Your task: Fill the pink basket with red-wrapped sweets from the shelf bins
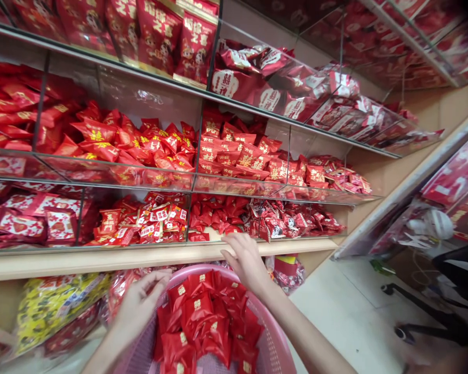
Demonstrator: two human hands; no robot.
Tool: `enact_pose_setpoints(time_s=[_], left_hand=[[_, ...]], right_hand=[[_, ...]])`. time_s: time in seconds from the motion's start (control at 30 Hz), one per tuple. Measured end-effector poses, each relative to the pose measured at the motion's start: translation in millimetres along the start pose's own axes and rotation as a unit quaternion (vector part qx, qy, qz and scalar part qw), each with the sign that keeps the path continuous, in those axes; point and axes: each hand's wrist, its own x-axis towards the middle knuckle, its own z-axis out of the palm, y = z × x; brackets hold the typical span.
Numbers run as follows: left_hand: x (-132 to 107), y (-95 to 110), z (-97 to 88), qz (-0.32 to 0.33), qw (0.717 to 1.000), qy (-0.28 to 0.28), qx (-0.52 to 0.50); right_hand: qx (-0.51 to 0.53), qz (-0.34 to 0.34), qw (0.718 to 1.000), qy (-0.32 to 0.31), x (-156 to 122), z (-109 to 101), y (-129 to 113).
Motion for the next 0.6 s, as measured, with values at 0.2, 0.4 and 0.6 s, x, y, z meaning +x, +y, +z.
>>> enact_pose_setpoints(time_s=[0.2,0.4,0.6], left_hand=[[1,-1,0.9,0.01,1.0,-0.003,0.0],[-2,7,2.3,0.011,1.0,0.001,0.015],[-2,6,2.6,0.031,0.999,0.003,0.025]], right_hand=[[0.026,0.179,0.966,-0.183,95,32,17],[0.057,0.272,0.922,-0.269,125,68,32],[0.153,0.303,0.888,-0.311,121,69,28]])
